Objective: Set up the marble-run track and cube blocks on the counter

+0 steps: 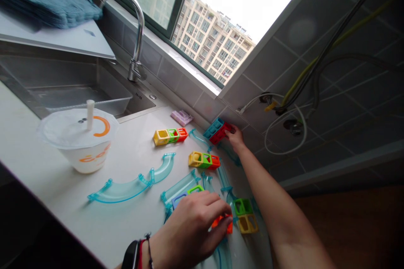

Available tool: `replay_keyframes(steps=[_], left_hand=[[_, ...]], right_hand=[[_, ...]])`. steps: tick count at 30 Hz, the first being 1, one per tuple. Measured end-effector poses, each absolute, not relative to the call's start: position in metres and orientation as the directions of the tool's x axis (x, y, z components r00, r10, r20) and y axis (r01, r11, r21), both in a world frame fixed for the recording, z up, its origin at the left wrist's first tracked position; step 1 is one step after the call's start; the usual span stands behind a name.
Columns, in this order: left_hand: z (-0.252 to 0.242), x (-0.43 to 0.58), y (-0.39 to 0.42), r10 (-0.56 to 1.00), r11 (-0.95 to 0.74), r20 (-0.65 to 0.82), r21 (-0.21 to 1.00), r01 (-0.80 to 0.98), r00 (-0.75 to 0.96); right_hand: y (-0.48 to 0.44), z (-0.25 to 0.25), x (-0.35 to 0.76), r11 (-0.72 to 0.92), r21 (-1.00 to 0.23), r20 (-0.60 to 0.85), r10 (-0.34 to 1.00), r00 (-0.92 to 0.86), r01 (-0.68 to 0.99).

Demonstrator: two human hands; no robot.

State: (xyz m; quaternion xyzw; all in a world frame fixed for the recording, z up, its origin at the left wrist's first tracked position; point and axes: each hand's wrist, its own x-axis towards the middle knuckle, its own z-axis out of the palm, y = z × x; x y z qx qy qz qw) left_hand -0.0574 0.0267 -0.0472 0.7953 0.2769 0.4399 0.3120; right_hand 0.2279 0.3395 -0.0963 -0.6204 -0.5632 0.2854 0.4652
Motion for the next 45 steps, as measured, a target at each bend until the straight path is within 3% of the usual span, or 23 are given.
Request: replay_keyframes(steps=[22,36,45], left_hand=[[-0.047,-0.054,0.028,0.712,-0.654,0.518,0.734,0.180,0.475],[-0.048,-0.052,0.028,0.706,-0.647,0.501,0.743,0.169,0.500],[-0.048,-0.052,0.027,0.699,-0.655,0.504,0.737,0.169,0.508]], right_hand=[[0.341,-0.105,0.237,0.199,-0.715,0.380,0.915,0.134,0.670],[0.334,-0.105,0.228,0.193,-0.687,0.386,0.914,0.127,0.700],[0.331,-0.104,0.226,0.194,-0.609,0.400,0.912,0.087,0.769]])
